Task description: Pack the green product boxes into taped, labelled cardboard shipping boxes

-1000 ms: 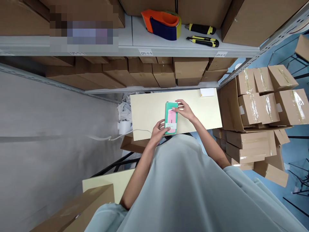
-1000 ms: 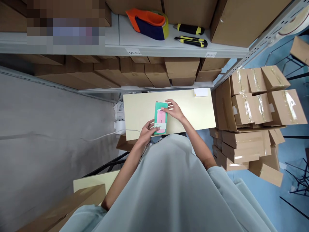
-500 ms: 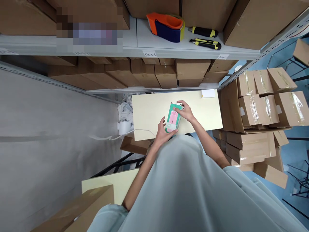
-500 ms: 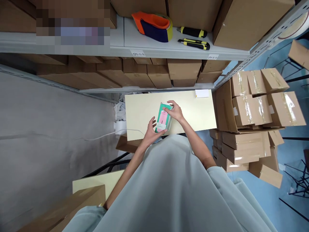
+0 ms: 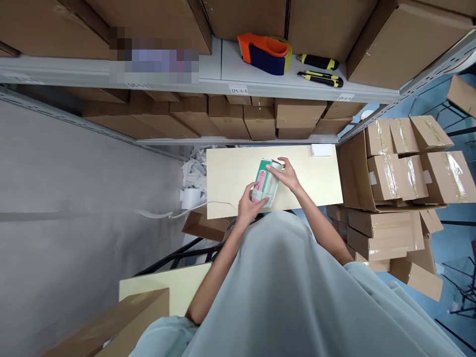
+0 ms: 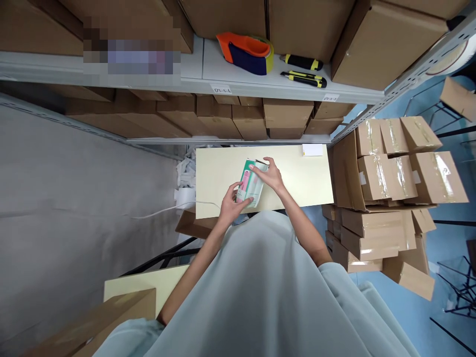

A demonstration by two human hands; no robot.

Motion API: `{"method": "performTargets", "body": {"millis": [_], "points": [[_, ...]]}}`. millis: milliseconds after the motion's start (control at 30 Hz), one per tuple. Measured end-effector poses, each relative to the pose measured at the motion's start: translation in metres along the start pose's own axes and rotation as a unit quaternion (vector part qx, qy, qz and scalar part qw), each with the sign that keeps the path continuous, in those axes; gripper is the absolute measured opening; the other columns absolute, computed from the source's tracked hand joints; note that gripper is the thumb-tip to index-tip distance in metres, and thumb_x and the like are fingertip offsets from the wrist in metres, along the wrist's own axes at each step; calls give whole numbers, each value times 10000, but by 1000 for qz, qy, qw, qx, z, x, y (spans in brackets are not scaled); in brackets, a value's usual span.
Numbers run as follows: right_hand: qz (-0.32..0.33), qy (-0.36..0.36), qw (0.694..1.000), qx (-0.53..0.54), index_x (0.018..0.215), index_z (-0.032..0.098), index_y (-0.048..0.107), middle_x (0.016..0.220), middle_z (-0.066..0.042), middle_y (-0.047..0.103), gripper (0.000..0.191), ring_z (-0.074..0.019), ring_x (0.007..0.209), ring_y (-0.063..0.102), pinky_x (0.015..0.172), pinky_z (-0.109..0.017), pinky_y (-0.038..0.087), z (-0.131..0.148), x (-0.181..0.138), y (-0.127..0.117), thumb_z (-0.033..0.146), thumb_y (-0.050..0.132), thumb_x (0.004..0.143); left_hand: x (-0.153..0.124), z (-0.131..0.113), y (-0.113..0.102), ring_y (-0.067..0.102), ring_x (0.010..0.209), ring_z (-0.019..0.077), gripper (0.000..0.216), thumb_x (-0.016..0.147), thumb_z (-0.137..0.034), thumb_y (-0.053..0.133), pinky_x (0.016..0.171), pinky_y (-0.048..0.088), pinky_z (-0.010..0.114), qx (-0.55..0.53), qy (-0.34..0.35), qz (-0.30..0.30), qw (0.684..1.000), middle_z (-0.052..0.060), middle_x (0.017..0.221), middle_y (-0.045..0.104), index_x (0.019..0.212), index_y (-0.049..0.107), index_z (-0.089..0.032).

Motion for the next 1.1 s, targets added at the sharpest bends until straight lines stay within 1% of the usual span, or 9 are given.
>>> {"method": "performTargets", "body": {"millis": [100, 167, 333, 433, 567, 700, 767, 900, 1100], "points": [[47, 36, 996, 67, 1511, 300, 535, 1351, -121, 704, 946, -249, 1089, 752, 950, -413, 646, -1, -4, -7, 693, 906, 734, 0, 6, -11, 802, 1046, 303, 856, 751, -456, 916, 883, 683, 469, -194, -115, 65, 972, 83, 1182, 802, 1494, 525, -287], [77, 44, 992, 93, 1568, 299, 491, 1451, -167, 666, 1033, -256, 1145, 748, 962, -423, 654, 0, -7, -10, 683, 934, 718, -1, 7, -16, 816, 1036, 306, 923, 727, -450, 942, 867, 699, 482, -257, -145, 80, 952, 102, 1249, 805, 1517, 492, -293], [143, 23, 979, 144, 1661, 309, 395, 1371, -140, 720, 1173, -278, 1191, 742, 989, -438, 656, 4, -11, -4, 675, 954, 696, -7, 4, -18, 818, 1084, 332, 947, 687, -420, 977, 875, 711, 498, -276, -145, 94, 945, 112, 1281, 807, 1502, 512, -293], [142, -7, 976, 164, 1588, 316, 472, 1224, -76, 761, 1075, -266, 1083, 753, 939, -414, 660, 6, -13, 6, 654, 943, 682, -9, 2, -14, 804, 1128, 335, 952, 682, -433, 982, 892, 703, 492, -268, -136, 110, 947, 107, 1306, 798, 1498, 509, -305], [97, -52, 980, 169, 1289, 288, 612, 1102, -30, 745, 748, -237, 994, 716, 864, -368, 637, 5, -12, 10, 623, 891, 681, -9, 3, -10, 769, 1202, 346, 924, 741, -524, 937, 908, 687, 494, -232, -117, 114, 959, 125, 1367, 758, 1518, 489, -303], [25, -69, 992, 107, 1207, 292, 604, 1066, -3, 722, 656, -223, 970, 685, 864, -348, 607, 0, -5, 7, 638, 826, 696, -11, 0, -7, 643, 1393, 376, 980, 737, -505, 954, 1036, 625, 502, -72, -30, 1, 997, 181, 1576, 582, 1573, 488, -295], [0, -72, 995, 71, 1217, 301, 604, 1069, 6, 723, 617, -225, 974, 677, 897, -356, 598, -1, -3, 6, 631, 789, 730, -13, -6, -3, 600, 1432, 390, 1012, 717, -460, 977, 1094, 584, 509, 24, 30, -45, 998, 174, 1618, 528, 1596, 498, -311], [-14, -80, 996, 22, 1202, 311, 620, 1077, 14, 726, 537, -229, 962, 675, 926, -367, 585, 3, -3, 9, 594, 758, 767, -15, -16, 7, 615, 1390, 409, 873, 747, -365, 955, 1132, 539, 517, 127, 96, -50, 986, 135, 1540, 606, 1536, 583, -325], [16, -86, 996, -11, 1190, 305, 637, 1014, 15, 713, 553, -239, 919, 673, 918, -390, 586, 14, -8, 7, 634, 797, 776, -9, -11, 5, 696, 1240, 374, 719, 733, -294, 916, 1071, 564, 489, 103, 65, -65, 990, 86, 1367, 722, 1407, 668, -331]]}}
Point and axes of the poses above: each hand's wrist, its own x-axis towards the middle knuckle, its own y-axis out of the palm, z = x × y, the point moved 1 cm from there along x, towards the middle knuckle
